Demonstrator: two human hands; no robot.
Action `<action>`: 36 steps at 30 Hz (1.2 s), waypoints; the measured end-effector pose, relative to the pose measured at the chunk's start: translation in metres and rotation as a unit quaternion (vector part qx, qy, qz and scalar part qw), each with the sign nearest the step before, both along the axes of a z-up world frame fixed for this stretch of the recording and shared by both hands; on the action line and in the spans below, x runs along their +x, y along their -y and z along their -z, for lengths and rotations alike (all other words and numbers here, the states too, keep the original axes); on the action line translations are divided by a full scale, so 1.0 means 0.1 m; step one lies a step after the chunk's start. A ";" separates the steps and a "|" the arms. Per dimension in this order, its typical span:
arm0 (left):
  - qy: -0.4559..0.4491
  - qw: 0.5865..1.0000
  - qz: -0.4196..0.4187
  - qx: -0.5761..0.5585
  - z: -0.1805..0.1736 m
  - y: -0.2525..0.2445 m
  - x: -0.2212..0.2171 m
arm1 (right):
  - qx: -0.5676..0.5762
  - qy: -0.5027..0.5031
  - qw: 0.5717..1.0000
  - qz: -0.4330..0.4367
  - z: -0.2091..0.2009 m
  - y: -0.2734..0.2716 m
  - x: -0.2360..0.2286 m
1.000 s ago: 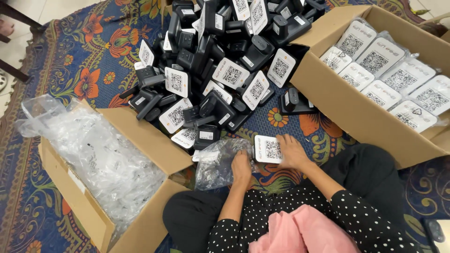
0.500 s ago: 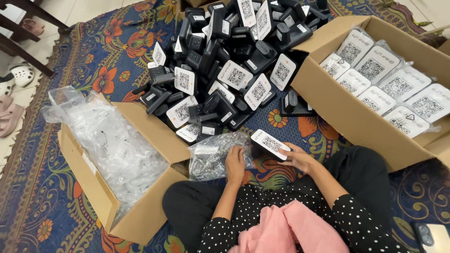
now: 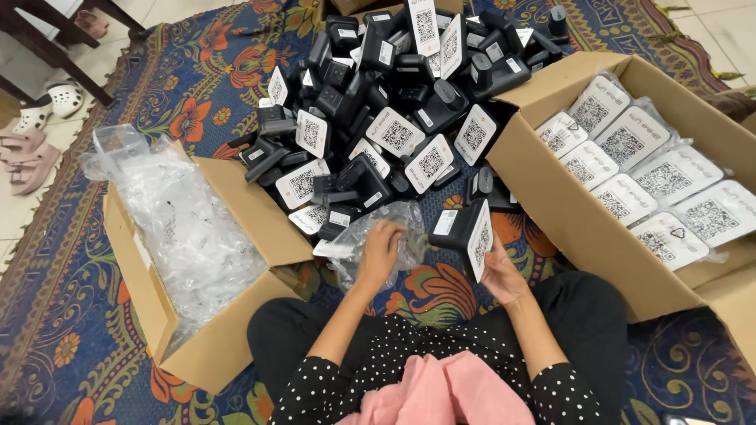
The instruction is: The person packages small electronic devices with QR labels into plastic bags and cardboard boxes while sitting on the floor.
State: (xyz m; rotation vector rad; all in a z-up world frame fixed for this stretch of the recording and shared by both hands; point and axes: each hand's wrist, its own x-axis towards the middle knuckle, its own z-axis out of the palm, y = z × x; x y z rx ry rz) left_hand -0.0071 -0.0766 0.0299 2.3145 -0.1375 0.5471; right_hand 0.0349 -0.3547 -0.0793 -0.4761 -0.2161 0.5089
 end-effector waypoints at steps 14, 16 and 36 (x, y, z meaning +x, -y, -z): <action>-0.029 0.997 0.061 0.038 -0.83 0.55 0.30 | -0.139 0.008 0.989 0.051 -0.20 0.20 0.07; -0.048 0.997 0.048 0.025 -0.87 0.57 0.33 | -0.168 0.008 0.984 0.063 -0.30 0.18 0.07; -0.105 0.969 0.127 0.185 -0.03 1.28 0.03 | -0.255 -0.029 0.966 0.040 0.11 -0.11 0.06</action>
